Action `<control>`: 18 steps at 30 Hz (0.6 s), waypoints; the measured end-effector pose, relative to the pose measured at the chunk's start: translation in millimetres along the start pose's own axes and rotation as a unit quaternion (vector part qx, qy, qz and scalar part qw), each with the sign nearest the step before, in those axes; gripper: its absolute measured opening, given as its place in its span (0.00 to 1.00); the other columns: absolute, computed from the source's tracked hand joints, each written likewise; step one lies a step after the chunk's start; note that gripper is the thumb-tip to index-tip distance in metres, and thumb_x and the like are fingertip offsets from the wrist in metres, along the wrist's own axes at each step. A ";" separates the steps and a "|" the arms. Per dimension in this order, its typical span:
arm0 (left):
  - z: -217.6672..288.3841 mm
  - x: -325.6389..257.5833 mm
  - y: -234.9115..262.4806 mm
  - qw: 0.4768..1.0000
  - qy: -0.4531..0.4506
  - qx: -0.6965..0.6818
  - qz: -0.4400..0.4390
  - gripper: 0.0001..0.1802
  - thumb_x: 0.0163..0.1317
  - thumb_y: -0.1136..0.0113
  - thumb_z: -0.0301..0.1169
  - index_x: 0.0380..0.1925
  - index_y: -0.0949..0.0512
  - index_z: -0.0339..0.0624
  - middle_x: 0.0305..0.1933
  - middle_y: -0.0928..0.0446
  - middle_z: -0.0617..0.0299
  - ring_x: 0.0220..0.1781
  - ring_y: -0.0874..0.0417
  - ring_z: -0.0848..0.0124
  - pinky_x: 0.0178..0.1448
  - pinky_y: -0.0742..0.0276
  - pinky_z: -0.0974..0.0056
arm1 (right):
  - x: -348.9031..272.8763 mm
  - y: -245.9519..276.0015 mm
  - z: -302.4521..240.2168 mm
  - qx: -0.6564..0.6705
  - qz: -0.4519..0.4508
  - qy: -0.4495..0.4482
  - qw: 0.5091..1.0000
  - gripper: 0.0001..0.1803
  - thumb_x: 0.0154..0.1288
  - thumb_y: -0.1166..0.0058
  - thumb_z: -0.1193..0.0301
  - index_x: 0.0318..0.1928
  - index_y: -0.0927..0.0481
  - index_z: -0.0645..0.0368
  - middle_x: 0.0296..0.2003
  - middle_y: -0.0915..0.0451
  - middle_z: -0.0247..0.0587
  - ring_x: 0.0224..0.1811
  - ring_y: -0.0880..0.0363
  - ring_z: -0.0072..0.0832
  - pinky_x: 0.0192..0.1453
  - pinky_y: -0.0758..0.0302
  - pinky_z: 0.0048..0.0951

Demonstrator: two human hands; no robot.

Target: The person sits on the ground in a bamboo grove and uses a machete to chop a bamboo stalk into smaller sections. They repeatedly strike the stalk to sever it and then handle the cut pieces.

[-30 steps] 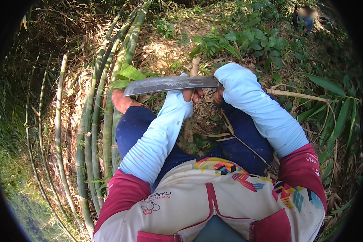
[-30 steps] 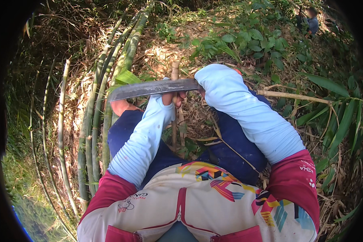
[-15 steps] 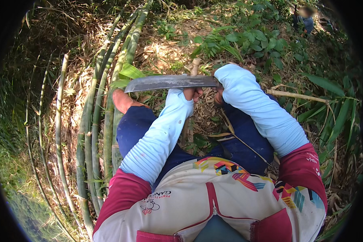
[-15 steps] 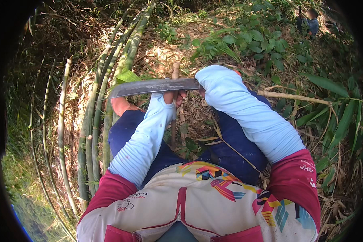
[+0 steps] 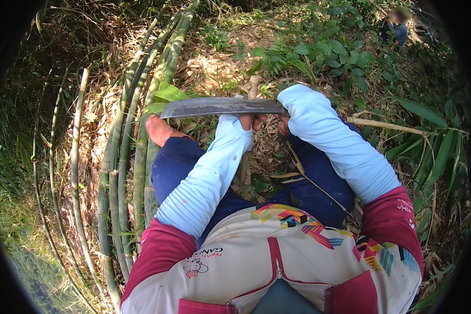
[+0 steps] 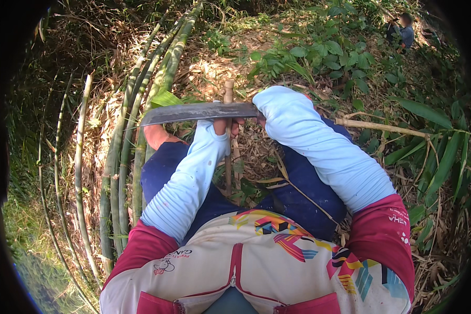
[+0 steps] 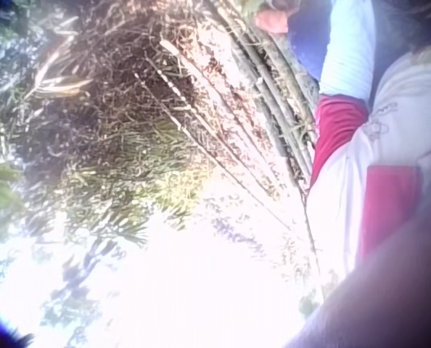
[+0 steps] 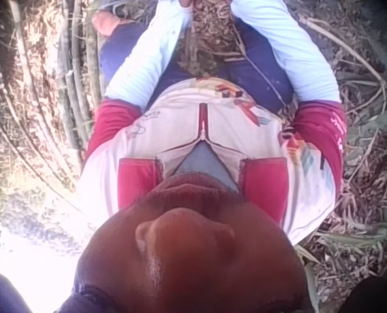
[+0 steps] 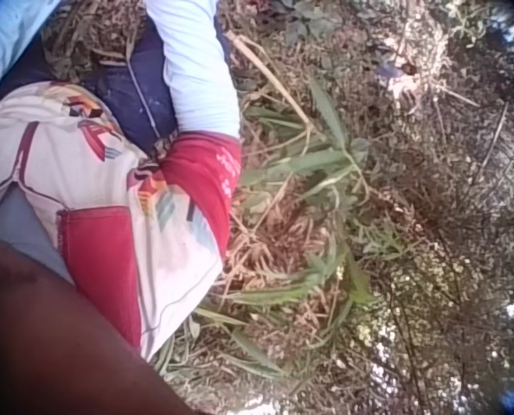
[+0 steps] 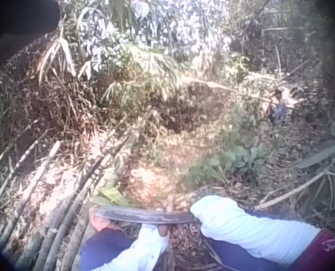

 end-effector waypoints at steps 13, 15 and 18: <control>2.4 5.6 2.2 0.997 -0.012 -0.039 -0.062 0.21 0.64 0.44 0.47 0.38 0.26 0.37 0.29 0.24 0.59 0.26 0.25 0.73 0.30 0.27 0.68 | 11.3 1.7 2.7 -0.021 0.156 0.107 0.982 0.09 0.52 0.38 0.72 0.34 0.23 0.58 0.28 0.23 0.49 0.36 0.23 0.49 0.39 0.27 0.43; -4.9 4.8 6.7 0.997 0.011 -0.054 -0.052 0.21 0.64 0.43 0.47 0.37 0.26 0.37 0.29 0.25 0.60 0.26 0.25 0.71 0.31 0.26 0.66 | 16.3 -1.6 2.5 -0.020 0.150 0.105 0.983 0.09 0.52 0.38 0.72 0.34 0.23 0.57 0.28 0.23 0.48 0.36 0.23 0.49 0.39 0.27 0.43; -3.0 3.8 6.4 0.995 0.018 -0.082 -0.047 0.21 0.64 0.43 0.49 0.37 0.25 0.39 0.28 0.25 0.61 0.25 0.23 0.71 0.29 0.24 0.66 | 18.5 1.3 -1.6 0.002 0.109 0.074 0.991 0.09 0.51 0.38 0.73 0.34 0.22 0.57 0.29 0.22 0.48 0.37 0.21 0.47 0.39 0.26 0.42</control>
Point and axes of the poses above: each hand's wrist, its own x-axis towards the middle knuckle, its own y-axis out of the back of the hand, z = x × y, the point moved 9 cm from there along x, towards the middle knuckle
